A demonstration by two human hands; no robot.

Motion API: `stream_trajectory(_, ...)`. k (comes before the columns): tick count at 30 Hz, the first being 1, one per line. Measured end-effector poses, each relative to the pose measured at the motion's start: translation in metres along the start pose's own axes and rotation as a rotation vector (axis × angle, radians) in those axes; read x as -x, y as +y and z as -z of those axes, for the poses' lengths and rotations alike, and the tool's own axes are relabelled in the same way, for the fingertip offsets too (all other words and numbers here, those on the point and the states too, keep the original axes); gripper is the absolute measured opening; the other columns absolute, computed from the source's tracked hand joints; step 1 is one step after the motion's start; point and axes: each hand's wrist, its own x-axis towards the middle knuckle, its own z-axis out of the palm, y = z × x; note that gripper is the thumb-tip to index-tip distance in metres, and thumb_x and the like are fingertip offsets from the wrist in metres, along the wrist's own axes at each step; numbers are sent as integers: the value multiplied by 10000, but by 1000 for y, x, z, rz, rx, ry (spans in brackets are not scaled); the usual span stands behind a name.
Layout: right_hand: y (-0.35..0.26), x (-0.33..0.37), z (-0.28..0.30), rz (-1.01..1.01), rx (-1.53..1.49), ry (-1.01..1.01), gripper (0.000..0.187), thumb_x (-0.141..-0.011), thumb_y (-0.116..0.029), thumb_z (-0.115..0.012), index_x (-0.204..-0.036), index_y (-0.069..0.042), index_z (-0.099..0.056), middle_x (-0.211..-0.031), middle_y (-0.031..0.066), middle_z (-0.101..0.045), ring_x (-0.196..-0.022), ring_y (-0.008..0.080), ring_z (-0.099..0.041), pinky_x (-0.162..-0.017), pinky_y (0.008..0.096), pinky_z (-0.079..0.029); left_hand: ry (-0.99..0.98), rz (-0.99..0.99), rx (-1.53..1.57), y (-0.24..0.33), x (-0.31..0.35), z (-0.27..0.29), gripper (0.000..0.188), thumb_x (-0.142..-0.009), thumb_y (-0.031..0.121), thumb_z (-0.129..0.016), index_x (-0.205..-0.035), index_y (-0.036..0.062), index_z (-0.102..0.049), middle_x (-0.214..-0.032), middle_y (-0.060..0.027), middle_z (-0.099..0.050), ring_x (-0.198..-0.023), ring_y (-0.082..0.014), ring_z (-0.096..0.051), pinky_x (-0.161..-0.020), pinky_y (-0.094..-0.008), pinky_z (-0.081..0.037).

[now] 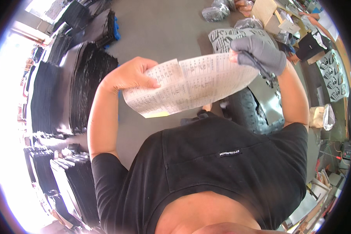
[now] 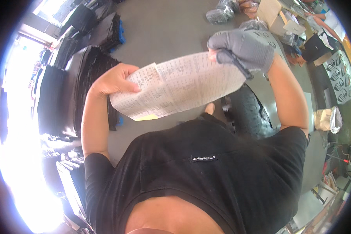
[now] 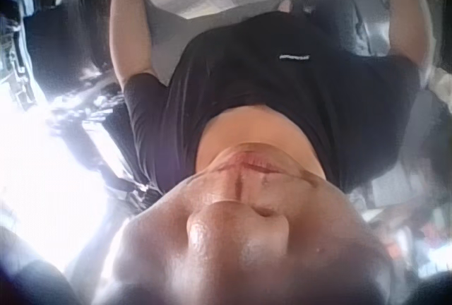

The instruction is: The person sorts small cut pieces of material on a workbench, then writes on a document with a pen. The person moves the document and continues writing while standing.

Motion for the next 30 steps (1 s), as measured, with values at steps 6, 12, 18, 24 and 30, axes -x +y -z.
stream_trajectory(6, 79, -55, 54, -5, -99, -46, 107, -804, -112, -590, -804, -38, -512, -692, 84, -493, -637, 197, -477, -595, 308, -390, 72, -35, 28, 26, -78, 68, 417, -662, 171, -763, -982, -52, -615, -865, -42, -643, -781, -81, -565, -731, -236, -451)
stream_trajectory(12, 177, -122, 94, 577, -23, 120, 143, -836, -139, -589, -914, -24, -555, -802, 45, -556, -750, 169, -527, -657, 290, -425, 192, -123, -159, 58, -133, 107, 254, -709, 145, -725, -846, -28, -599, -716, 2, -573, -679, -52, -495, -618, -233, -414)
stream_trajectory(18, 245, -158, 117, -6, -502, 7, 198, -813, -150, -623, -926, -2, -556, -857, 31, -552, -821, 94, -508, -720, 261, -426, 215, -147, -289, 75, -199, 159, 209, -716, 127, -717, -796, -20, -592, -673, -17, -565, -664, -47, -493, -596, -231, -408)
stream_trajectory(24, 317, -212, 144, -105, -510, -16, 165, -791, -168, -605, -858, -20, -573, -743, 1, -536, -740, 75, -496, -674, 250, -422, 112, -266, -355, 70, -296, 232, 205, -740, 110, -686, -752, -24, -531, -585, -71, -472, -602, -54, -411, -525, -257, -377)
stream_trajectory(30, 371, -272, 182, -271, -552, 125, 176, -789, -161, -624, -851, -10, -559, -836, 38, -553, -820, 116, -510, -742, 260, -420, -79, -376, -265, 88, -407, 341, 178, -748, 109, -698, -812, -14, -586, -656, -14, -572, -647, -33, -479, -563, -228, -413)
